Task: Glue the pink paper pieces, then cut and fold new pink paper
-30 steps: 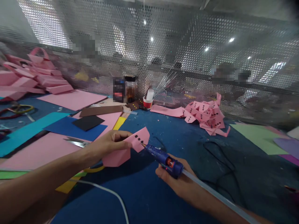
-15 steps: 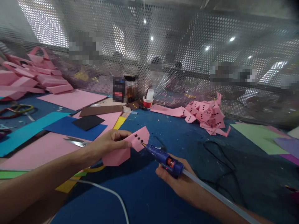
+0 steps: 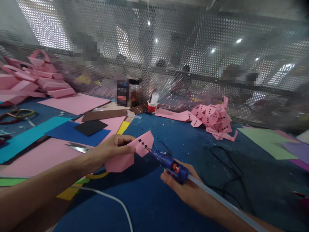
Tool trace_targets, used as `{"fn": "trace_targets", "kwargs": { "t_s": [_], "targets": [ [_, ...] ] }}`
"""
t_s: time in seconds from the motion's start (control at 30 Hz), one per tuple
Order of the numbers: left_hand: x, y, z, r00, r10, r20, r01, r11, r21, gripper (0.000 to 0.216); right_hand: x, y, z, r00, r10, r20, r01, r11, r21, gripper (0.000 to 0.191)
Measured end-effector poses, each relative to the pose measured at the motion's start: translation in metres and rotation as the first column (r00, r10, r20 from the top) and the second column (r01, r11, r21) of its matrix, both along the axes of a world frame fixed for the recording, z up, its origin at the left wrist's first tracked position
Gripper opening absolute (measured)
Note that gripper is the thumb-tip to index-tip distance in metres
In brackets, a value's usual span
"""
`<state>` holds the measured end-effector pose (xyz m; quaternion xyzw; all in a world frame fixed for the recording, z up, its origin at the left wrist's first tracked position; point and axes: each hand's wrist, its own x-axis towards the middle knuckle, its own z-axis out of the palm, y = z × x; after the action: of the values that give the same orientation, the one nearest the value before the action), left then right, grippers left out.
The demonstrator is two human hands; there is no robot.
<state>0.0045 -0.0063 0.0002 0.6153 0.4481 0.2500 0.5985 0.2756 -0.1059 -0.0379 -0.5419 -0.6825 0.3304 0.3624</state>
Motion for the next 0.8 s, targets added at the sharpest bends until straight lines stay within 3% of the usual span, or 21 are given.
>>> {"fn": "trace_targets", "kwargs": {
  "t_s": [0.47, 0.8],
  "targets": [
    [0.0016, -0.0036, 0.0041, 0.999, 0.041, -0.001, -0.041, 0.999, -0.004, 0.032, -0.001, 0.0005, 0.0036, 1.0, 0.002, -0.013, -0.002, 1.0, 0.008, 0.023],
    [0.002, -0.0039, 0.0042, 1.0, 0.0, -0.002, 0.0, 1.0, 0.015, 0.035, -0.0014, 0.0009, 0.0, 0.997, -0.021, -0.078, 0.019, 0.999, -0.03, 0.027]
  ]
}}
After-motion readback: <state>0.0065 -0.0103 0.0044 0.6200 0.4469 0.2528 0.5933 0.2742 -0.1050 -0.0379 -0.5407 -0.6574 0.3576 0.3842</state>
